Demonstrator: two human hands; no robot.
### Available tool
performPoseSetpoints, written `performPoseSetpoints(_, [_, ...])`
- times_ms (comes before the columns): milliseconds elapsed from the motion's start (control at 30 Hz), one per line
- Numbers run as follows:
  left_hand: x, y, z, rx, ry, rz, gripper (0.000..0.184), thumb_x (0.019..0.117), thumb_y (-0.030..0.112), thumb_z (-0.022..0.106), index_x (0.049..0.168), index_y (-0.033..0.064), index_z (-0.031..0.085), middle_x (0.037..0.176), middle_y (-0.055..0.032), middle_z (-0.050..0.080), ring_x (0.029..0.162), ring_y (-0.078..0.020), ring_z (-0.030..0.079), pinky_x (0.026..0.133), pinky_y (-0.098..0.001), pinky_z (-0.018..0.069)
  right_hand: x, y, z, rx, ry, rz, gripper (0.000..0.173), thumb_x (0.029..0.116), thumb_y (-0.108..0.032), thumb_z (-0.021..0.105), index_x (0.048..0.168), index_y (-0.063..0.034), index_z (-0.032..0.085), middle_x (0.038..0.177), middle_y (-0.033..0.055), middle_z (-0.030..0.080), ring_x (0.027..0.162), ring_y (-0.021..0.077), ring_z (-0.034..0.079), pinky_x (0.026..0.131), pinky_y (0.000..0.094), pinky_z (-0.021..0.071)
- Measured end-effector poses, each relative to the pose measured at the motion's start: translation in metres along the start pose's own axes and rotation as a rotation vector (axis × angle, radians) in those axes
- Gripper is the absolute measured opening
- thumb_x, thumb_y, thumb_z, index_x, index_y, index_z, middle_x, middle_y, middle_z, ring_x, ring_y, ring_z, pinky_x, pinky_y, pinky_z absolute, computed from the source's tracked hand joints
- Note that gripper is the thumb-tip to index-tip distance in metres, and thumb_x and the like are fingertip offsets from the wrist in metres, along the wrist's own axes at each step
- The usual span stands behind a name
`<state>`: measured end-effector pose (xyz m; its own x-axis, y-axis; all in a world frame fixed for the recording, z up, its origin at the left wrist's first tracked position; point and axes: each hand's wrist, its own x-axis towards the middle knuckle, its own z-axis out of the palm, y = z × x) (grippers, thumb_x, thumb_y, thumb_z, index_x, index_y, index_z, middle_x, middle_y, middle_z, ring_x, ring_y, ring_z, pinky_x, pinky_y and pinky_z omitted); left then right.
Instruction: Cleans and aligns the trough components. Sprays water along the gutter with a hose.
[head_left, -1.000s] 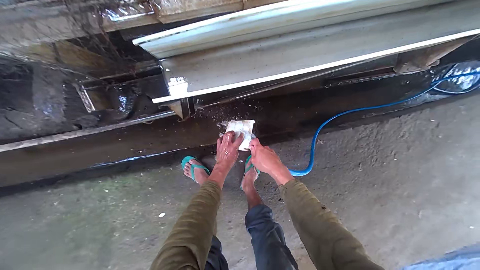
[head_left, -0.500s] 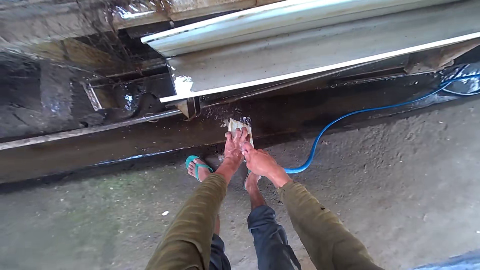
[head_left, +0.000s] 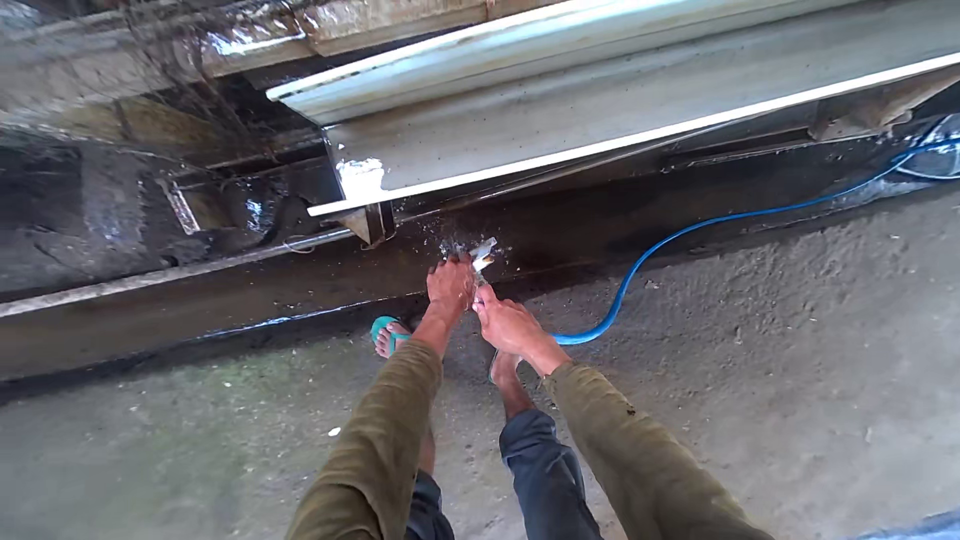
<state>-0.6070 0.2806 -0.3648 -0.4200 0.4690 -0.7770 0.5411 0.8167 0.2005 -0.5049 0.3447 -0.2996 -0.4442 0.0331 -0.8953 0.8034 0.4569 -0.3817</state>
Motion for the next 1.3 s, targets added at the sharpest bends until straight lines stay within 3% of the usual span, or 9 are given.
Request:
performPoseSetpoints(333, [0.010,-0.072,0.016,-0.500,0.190,-0.103,0.042,0.1093,0.031,0.048,0.131,-0.0021,0.062,0.110,-0.0299,0.069,0.105,-0.0457,0.067,0.094,-0.0642,0.0503,0.039,-0.004,0.026,0.071,0.063,0.020,0.047,0.1137,-0.038,0.029,0.154,-0.0140,0.036,0.125,0.0203,0.067,0.120,0.0389,0.065,0.099,0.0568,0.0509])
performPoseSetpoints(567, [-0.027,-0.150,0.027,-0.622,0.350,-0.188,0.037,0.1082,0.023,0.051,0.130,-0.0048,0.061,0.115,-0.0249,0.070,0.109,-0.0335,0.069,0.101,-0.0513,0.0509,0.094,-0.031,0.044,-0.010,0.076,0.023,0.051,0.1132,-0.036,0.030,0.158,-0.0115,0.031,0.129,0.0227,0.066,0.121,0.0412,0.064,0.100,0.0598,0.0496])
performPoseSetpoints(733, [-0.071,-0.208,0.047,-0.771,0.596,-0.070,0.034,0.1052,0.011,0.053,0.130,-0.0101,0.061,0.123,-0.0252,0.068,0.115,-0.0267,0.067,0.104,-0.0388,0.0514,0.110,-0.065,0.071,0.049,0.208,0.054,0.060,0.1092,-0.032,0.043,0.163,-0.0094,0.026,0.165,0.0243,0.031,0.155,0.0385,0.027,0.124,0.0568,0.0247])
performPoseSetpoints(767, [-0.078,-0.218,0.050,-0.797,0.648,-0.021,0.033,0.1041,0.009,0.053,0.130,-0.0108,0.061,0.124,-0.0253,0.067,0.117,-0.0260,0.067,0.106,-0.0369,0.0508,0.107,-0.076,0.077,0.129,0.239,0.054,0.059,0.1081,-0.030,0.046,0.161,-0.0094,0.031,0.164,0.0226,0.033,0.154,0.0364,0.029,0.124,0.0548,0.0255])
performPoseSetpoints(900, [-0.105,-0.258,0.056,-0.807,0.783,0.149,0.031,0.1000,0.001,0.052,0.124,-0.0114,0.065,0.126,-0.0277,0.066,0.122,-0.0299,0.064,0.108,-0.0375,0.0499,0.085,-0.137,0.096,0.660,0.299,-0.076,0.042,0.1100,-0.030,0.041,0.137,-0.0038,0.060,0.125,0.0154,0.069,0.111,0.0239,0.068,0.098,0.0426,0.0543])
performPoseSetpoints(967, [-0.117,-0.277,0.058,-0.788,0.815,0.245,0.031,0.0970,-0.001,0.052,0.123,-0.0106,0.066,0.128,-0.0297,0.063,0.123,-0.0313,0.062,0.107,-0.0375,0.0503,0.069,-0.177,0.102,0.831,0.220,-0.134,0.048,0.1117,-0.036,0.036,0.131,-0.0020,0.063,0.110,0.0112,0.071,0.091,0.0175,0.068,0.082,0.0361,0.0562])
performPoseSetpoints(1033, [-0.128,-0.292,0.056,-0.759,0.847,0.299,0.034,0.0951,0.000,0.054,0.125,-0.0078,0.067,0.130,-0.0306,0.061,0.125,-0.0307,0.061,0.108,-0.0362,0.0494,0.057,-0.217,0.110,0.867,0.201,-0.101,0.041,0.1075,-0.038,0.052,0.125,-0.0023,0.064,0.100,0.0089,0.071,0.080,0.0151,0.068,0.074,0.0341,0.0574])
performPoseSetpoints(1167, [-0.148,-0.318,0.036,-0.751,0.748,0.326,0.042,0.0887,0.002,0.066,0.130,-0.0023,0.067,0.138,-0.0301,0.057,0.130,-0.0348,0.058,0.110,-0.0411,0.0482,0.043,-0.272,0.120,0.684,0.320,-0.017,0.025,0.0991,-0.021,0.062,0.117,-0.0047,0.062,0.089,0.0075,0.069,0.079,0.0176,0.069,0.074,0.0385,0.0583])
performPoseSetpoints(1300, [-0.163,-0.344,-0.005,-0.848,0.313,0.328,0.125,0.0575,0.065,0.090,0.154,0.0016,0.042,0.167,-0.0254,0.020,0.155,-0.0333,0.023,0.125,-0.0445,0.0282,0.024,-0.308,0.115,0.400,0.344,-0.120,0.035,0.0988,-0.025,0.061,0.127,-0.0044,0.064,0.097,0.0114,0.073,0.090,0.0230,0.071,0.084,0.0438,0.0573])
